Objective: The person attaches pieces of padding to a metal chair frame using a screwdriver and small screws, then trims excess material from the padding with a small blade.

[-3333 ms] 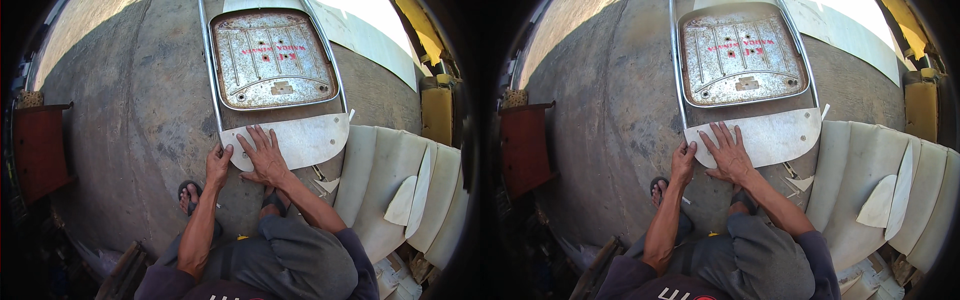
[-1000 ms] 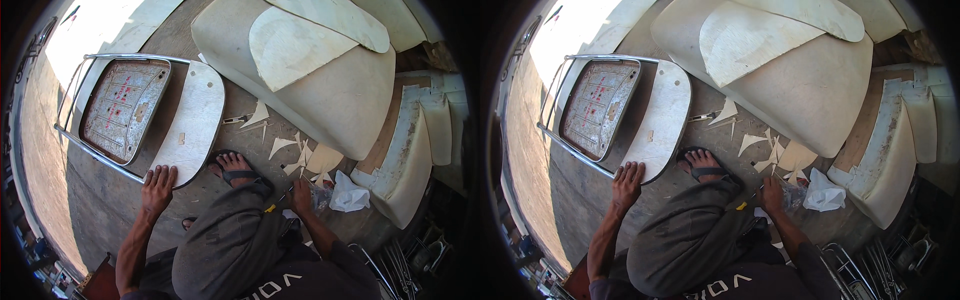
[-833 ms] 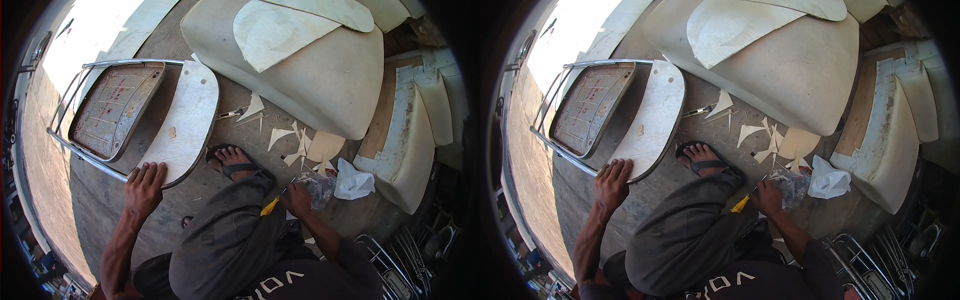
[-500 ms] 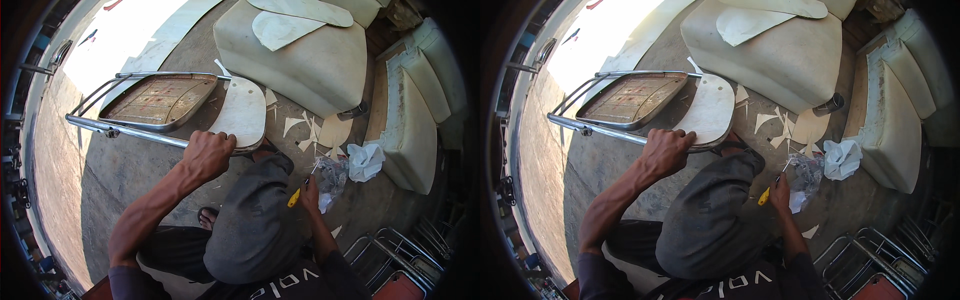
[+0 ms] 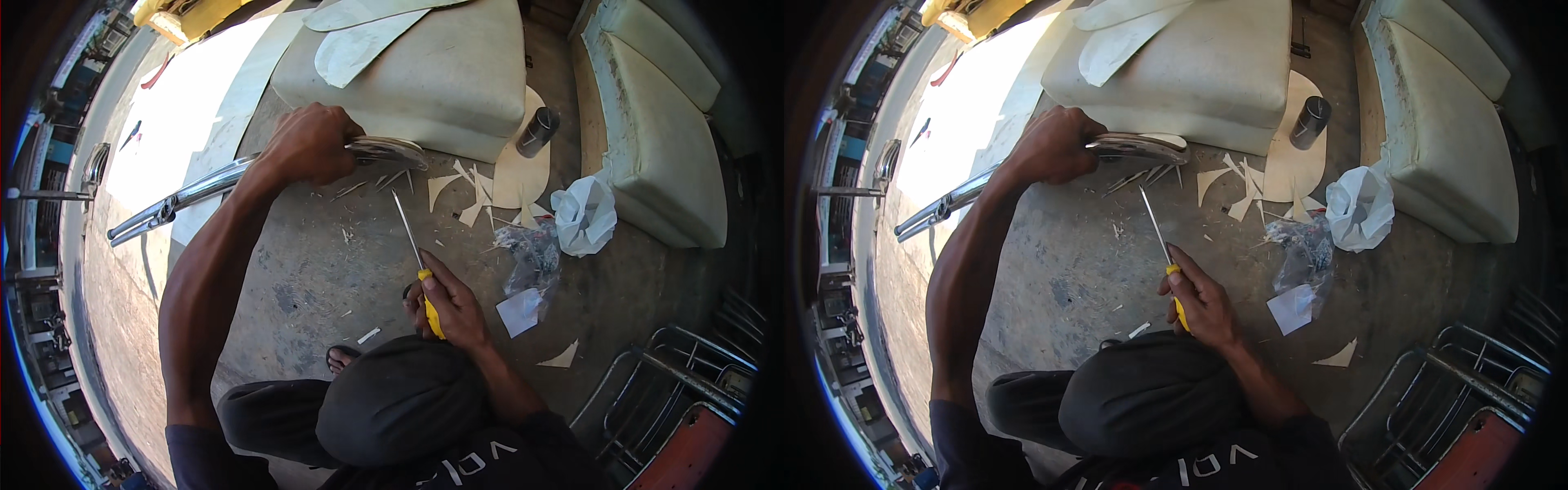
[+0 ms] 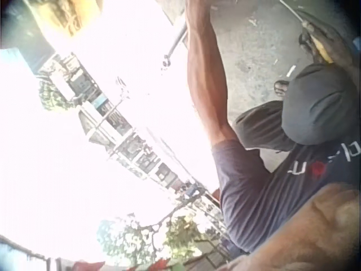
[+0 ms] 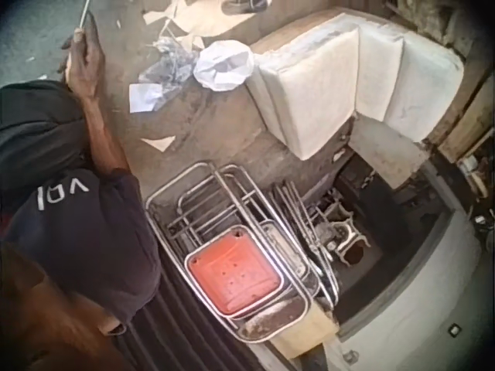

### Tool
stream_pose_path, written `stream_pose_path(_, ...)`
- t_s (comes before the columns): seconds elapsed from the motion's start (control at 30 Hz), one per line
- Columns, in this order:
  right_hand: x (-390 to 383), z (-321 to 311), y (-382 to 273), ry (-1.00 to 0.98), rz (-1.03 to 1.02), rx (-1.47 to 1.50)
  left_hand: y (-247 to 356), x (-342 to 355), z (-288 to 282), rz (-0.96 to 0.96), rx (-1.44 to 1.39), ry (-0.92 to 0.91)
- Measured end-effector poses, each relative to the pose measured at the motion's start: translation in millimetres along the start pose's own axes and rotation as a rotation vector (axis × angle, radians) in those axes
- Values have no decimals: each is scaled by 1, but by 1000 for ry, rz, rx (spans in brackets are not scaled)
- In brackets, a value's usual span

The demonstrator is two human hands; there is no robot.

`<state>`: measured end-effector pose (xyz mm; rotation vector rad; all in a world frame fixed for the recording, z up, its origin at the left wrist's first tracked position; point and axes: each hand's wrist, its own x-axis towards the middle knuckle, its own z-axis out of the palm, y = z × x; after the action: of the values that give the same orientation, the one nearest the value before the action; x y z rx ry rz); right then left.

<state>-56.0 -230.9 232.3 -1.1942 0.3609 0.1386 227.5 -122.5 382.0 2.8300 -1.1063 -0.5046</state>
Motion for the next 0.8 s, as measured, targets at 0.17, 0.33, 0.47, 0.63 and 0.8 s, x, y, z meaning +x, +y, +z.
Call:
stream_pose_path(0.17,23,36,-38,-21,-74,-52,-10,8,-14,4,-53,28)
stream_pose_path(0.33,31,44,-38,37,-82,-50,-4,11,-18,12,-32,-22)
stream_pose_path(0.47,33,51,-38,93,-66,-47,-11,13,-4,55,-56,-15)
stream_pose_path(0.63,29,64,-37,130,-43,-69,-12,9,-1,88,-40,46)
stream_pose_path(0.8,24,79,-39,134,3,45,-14,10,10,106,-47,93)
